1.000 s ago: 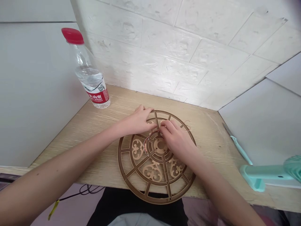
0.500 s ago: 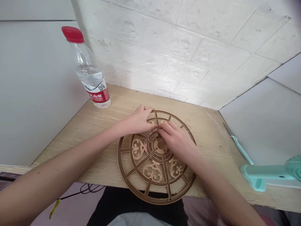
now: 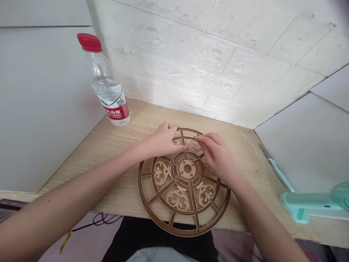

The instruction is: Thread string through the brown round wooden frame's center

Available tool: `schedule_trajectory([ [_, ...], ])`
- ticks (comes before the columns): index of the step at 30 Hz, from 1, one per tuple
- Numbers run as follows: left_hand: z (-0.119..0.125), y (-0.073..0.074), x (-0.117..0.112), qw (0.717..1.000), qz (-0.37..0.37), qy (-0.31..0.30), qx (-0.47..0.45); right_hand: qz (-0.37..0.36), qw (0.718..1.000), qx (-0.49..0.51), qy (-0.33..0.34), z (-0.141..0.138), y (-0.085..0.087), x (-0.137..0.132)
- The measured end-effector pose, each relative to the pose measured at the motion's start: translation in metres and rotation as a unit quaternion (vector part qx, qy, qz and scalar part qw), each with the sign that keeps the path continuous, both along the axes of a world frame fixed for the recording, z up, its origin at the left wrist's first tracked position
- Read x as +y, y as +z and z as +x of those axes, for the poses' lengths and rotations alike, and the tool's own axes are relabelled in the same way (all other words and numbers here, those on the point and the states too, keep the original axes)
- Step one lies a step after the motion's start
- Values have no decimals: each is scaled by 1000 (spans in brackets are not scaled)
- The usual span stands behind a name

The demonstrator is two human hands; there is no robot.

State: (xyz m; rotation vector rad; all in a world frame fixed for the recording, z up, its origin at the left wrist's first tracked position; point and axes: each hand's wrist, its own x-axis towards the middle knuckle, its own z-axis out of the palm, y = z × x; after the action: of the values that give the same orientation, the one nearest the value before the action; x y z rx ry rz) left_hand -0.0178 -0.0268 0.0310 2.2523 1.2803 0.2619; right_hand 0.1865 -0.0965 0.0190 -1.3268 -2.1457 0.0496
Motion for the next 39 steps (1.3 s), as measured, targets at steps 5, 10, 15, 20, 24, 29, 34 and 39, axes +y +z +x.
schedule_trajectory([
  [5,2,-3,-2,999,37,22,6,12,996,37,-76,6,8,2],
  [10,-2,-2,3,997,45,65,24,-58,992,55,-97,13,16,3],
  [15,-6,3,9,988,33,136,62,-134,977,66,-155,18,10,3],
  [20,-8,7,10,985,-9,158,75,-199,954,107,-195,24,-5,9],
  [24,-11,4,14,986,-11,144,86,-182,952,128,-208,25,-12,15],
  [29,-12,0,16,993,4,101,56,-118,971,143,-152,18,-17,17],
  [34,-3,2,5,995,38,65,60,-96,985,112,-86,10,-19,14],
  [39,0,2,1,994,51,48,79,-109,990,85,-29,9,-14,11],
])
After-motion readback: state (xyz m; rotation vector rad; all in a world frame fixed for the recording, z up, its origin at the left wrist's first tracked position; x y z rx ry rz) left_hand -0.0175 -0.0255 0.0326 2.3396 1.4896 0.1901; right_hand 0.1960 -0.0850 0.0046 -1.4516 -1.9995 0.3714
